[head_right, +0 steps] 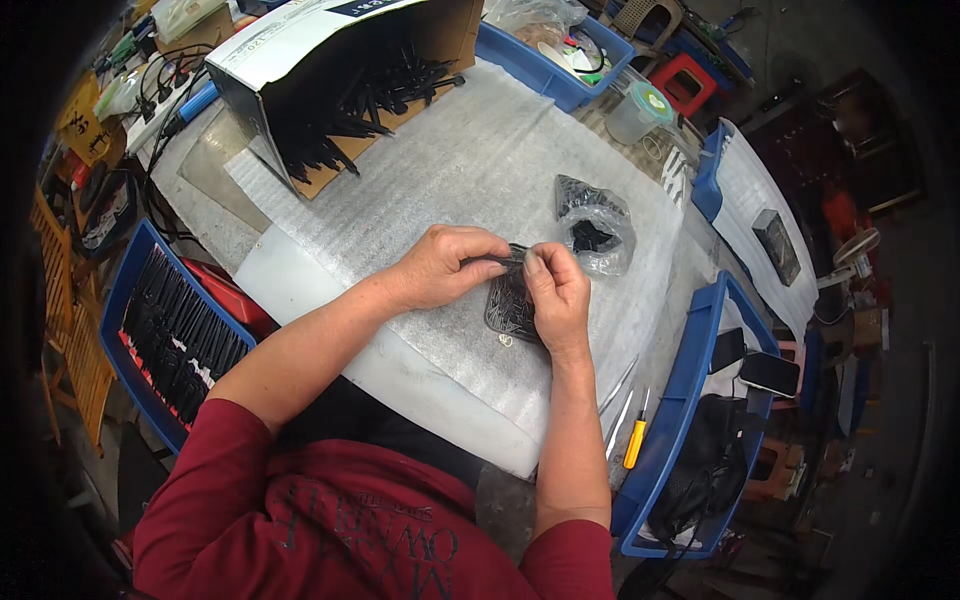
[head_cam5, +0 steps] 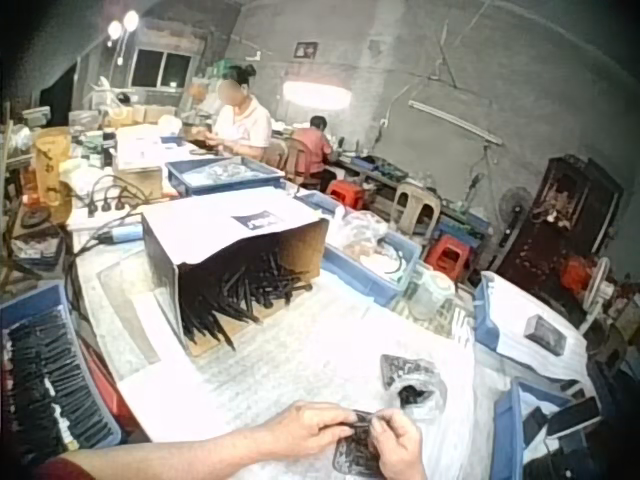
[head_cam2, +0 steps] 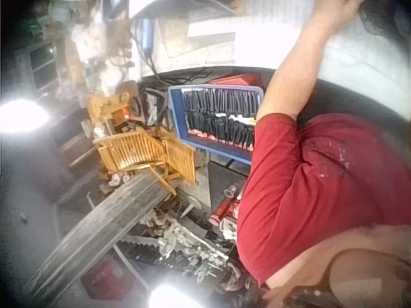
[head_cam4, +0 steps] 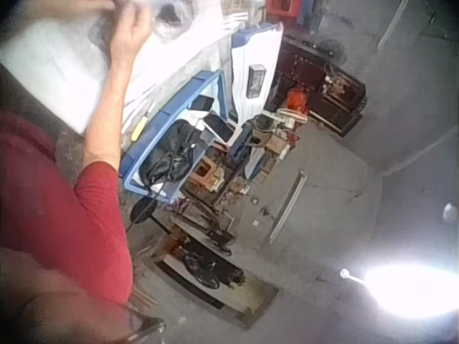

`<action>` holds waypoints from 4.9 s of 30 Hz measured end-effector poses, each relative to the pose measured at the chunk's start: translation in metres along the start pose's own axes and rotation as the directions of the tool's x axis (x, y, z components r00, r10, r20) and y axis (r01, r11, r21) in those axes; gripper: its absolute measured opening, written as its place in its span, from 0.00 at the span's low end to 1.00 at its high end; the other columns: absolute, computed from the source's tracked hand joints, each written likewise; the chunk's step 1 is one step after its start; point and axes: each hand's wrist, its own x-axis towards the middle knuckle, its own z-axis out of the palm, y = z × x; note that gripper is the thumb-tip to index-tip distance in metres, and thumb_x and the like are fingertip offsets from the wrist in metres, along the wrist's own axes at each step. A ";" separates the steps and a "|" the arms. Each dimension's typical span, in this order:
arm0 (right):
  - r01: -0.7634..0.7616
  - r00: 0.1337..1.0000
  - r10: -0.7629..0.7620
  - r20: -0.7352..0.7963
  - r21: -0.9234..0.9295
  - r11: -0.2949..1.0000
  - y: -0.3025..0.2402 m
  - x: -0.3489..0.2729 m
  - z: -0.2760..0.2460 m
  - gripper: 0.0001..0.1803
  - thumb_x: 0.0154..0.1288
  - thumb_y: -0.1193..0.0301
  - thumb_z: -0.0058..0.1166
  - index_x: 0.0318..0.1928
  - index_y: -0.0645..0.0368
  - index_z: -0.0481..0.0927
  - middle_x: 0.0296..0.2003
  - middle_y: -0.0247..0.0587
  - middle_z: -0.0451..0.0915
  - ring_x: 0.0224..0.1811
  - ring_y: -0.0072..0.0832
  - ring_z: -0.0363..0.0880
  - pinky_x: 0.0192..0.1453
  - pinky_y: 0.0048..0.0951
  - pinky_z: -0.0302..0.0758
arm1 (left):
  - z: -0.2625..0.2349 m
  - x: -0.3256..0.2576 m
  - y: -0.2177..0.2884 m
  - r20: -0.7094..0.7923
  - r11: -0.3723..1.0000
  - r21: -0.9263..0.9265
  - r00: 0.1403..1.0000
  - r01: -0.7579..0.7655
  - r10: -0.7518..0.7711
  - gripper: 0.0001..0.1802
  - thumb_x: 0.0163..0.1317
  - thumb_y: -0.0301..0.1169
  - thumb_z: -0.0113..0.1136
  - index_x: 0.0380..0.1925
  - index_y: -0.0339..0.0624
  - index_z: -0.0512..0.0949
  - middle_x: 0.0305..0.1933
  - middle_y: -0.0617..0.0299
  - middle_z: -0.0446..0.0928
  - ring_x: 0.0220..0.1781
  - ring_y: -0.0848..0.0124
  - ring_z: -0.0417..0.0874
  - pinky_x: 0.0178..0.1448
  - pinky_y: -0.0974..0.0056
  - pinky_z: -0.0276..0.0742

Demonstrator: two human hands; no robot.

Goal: The person assembles small black components by inserting pins into them by hand, placing the finished pieces into a blue tray.

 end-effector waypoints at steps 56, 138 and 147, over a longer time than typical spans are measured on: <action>0.049 0.996 -0.068 -0.063 -0.257 0.965 0.003 0.001 0.005 0.07 0.56 0.73 0.51 0.27 0.65 0.71 0.18 0.38 0.71 0.20 0.22 0.66 0.25 0.23 0.64 | 0.002 -0.001 -0.002 -0.002 0.993 0.110 0.999 -0.032 0.032 0.07 0.46 0.24 0.59 0.28 0.37 0.77 0.28 0.57 0.78 0.30 0.65 0.79 0.34 0.66 0.74; 0.115 0.993 -0.112 -0.030 0.203 0.972 0.028 0.009 -0.010 0.08 0.64 0.68 0.44 0.35 0.60 0.69 0.22 0.30 0.68 0.17 0.12 0.59 0.17 0.12 0.54 | -0.236 -0.348 -0.017 -0.760 0.311 0.454 0.545 0.835 -0.354 0.11 0.47 0.25 0.57 0.34 0.37 0.74 0.33 0.52 0.74 0.36 0.58 0.76 0.41 0.61 0.71; 0.107 0.994 -0.098 -0.055 0.190 0.976 0.031 0.009 -0.012 0.07 0.63 0.68 0.45 0.34 0.59 0.70 0.22 0.28 0.68 0.18 0.10 0.59 0.16 0.11 0.54 | -0.213 -0.335 -0.039 -0.689 0.184 0.597 0.617 0.781 -0.380 0.09 0.48 0.27 0.55 0.32 0.42 0.73 0.31 0.56 0.73 0.40 0.58 0.74 0.43 0.57 0.70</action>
